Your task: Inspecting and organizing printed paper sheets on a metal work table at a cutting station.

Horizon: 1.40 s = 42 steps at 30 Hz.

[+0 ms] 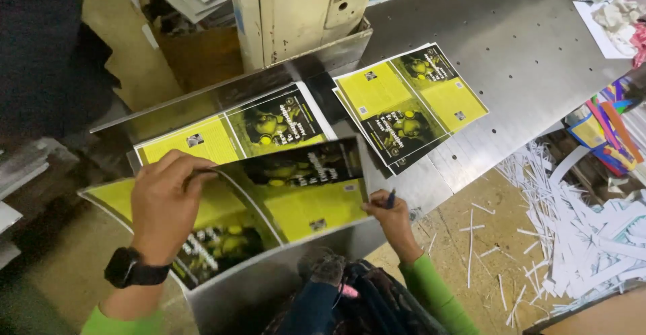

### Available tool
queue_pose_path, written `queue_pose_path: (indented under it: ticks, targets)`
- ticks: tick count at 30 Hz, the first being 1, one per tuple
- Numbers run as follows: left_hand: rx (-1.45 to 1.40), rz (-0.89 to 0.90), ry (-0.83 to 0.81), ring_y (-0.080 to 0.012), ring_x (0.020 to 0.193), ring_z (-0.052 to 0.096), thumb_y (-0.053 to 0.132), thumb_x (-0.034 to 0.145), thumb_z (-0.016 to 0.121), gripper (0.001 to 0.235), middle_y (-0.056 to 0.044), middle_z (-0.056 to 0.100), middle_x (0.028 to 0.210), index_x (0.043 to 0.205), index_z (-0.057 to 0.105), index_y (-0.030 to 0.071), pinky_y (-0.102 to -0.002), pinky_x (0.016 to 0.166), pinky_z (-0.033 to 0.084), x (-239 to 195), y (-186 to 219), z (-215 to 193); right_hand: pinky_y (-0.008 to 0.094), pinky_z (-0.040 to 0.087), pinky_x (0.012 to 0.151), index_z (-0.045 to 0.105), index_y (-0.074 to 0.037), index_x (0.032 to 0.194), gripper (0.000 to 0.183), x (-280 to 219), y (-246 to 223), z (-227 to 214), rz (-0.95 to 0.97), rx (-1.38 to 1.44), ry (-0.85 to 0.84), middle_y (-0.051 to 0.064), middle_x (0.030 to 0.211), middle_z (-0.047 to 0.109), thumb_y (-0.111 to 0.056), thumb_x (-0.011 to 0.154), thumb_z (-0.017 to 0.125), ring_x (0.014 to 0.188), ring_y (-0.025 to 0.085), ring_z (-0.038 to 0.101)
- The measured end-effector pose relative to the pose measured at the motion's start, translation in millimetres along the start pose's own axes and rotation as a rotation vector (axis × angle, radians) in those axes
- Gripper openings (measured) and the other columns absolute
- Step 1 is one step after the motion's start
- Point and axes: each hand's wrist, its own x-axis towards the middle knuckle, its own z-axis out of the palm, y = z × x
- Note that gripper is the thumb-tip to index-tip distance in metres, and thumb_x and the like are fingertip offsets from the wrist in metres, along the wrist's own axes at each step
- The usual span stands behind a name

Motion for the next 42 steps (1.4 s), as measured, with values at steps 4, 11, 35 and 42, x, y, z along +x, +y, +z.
queue_pose_path:
  ticks: [4, 11, 35, 42]
  targets:
    - [0.029, 0.265, 0.148, -0.014, 0.08, 0.064, -0.001, 0.091, 0.07, 0.024, 0.01, 0.065, 0.086, 0.091, 0.076, 0.022, -0.031, 0.09, 0.042, 18, 60, -54, 0.027, 0.047, 0.067, 0.069, 0.0, 0.077, 0.008, 20, -31, -31, -0.447, 0.113, 0.044, 0.018, 0.079, 0.067, -0.003, 0.073, 0.075, 0.073, 0.02, 0.062]
    - [0.121, 0.745, 0.418, -0.029, 0.09, 0.071, 0.0, 0.097, 0.069, 0.027, 0.0, 0.073, 0.09, 0.077, 0.075, 0.018, -0.038, 0.081, 0.037, 30, 62, -53, 0.032, 0.044, 0.074, 0.069, -0.002, 0.077, 0.013, 56, -60, -26, -0.892, -0.085, 0.204, 0.017, 0.087, 0.064, 0.01, 0.078, 0.075, 0.08, 0.024, 0.059]
    - [0.047, 0.783, -0.597, -0.0338, 0.142, 0.03, 0.009, 0.084, 0.06, 0.056, -0.008, 0.04, 0.151, 0.138, 0.047, 0.015, -0.053, 0.115, 0.023, -80, -35, 213, 0.038, 0.053, 0.077, 0.063, -0.004, 0.116, 0.032, 49, 83, -17, -0.129, -0.421, 0.179, 0.012, 0.097, 0.066, -0.003, 0.084, 0.067, 0.075, 0.025, 0.066]
    - [0.082, 0.861, -0.718, -0.0328, 0.144, 0.022, 0.023, 0.092, 0.055, 0.055, -0.006, 0.027, 0.157, 0.144, 0.038, 0.016, -0.049, 0.116, 0.022, -94, -15, 234, 0.027, 0.052, 0.058, 0.062, -0.003, 0.108, 0.041, 42, 89, 2, 0.216, -0.276, 0.228, 0.008, 0.073, 0.069, -0.022, 0.077, 0.082, 0.05, 0.016, 0.067]
